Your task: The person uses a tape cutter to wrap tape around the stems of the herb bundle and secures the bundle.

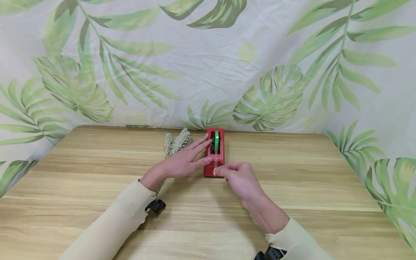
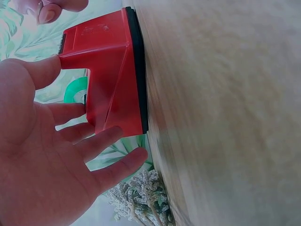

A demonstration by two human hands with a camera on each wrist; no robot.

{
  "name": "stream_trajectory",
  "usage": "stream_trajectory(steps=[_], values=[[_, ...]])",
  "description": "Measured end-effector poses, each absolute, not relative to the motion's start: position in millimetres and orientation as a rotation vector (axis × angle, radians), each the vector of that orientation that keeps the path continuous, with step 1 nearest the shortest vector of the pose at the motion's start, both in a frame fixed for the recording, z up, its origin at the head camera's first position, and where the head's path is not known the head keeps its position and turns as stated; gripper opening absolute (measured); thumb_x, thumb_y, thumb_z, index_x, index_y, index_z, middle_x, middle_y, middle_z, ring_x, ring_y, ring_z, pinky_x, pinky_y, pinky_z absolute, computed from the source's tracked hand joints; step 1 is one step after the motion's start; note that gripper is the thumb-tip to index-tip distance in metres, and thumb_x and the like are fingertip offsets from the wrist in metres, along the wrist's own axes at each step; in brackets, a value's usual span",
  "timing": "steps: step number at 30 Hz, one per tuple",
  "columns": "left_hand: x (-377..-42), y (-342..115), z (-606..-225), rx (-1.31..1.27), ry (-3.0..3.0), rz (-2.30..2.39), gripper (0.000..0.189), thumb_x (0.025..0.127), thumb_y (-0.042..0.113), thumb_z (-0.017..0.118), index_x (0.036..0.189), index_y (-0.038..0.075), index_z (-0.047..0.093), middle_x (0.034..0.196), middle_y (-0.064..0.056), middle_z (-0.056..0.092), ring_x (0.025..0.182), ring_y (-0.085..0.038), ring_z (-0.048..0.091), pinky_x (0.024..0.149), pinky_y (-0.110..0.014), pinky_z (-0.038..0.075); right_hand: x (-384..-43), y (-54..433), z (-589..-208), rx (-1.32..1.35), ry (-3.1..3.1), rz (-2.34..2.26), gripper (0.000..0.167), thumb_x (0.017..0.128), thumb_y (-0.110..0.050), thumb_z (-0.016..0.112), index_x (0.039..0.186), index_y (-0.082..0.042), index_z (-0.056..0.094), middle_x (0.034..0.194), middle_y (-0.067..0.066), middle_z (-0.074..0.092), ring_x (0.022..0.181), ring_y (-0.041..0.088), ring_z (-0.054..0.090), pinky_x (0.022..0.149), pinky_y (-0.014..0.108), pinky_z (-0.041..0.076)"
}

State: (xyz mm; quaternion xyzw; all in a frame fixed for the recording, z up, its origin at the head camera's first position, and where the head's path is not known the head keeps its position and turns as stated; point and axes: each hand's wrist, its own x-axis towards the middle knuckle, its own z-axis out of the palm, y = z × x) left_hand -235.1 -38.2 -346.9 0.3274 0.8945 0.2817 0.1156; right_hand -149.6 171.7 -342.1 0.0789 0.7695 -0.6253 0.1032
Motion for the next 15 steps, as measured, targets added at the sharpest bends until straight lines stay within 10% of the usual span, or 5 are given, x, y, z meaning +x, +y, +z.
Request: stream_trajectory(steps=[15], values=[[-234.4,-38.7,-345.6,0.978,2.634,0.804,0.072,0.113,0.044,0.047,0.171,0.013,0.018,0.181,-0.005,0.003,0.165,-0.031,0.021,0.131,-0.050,0.028,-143.6,172.2,-341.8,0.181,2.267,-1.858,0.021,0.099,-0.015,0.070,0.109,0.002,0.079,0.089,-0.007,0.069,0.074,0.013,0.045,0.069,0.027,0.043]])
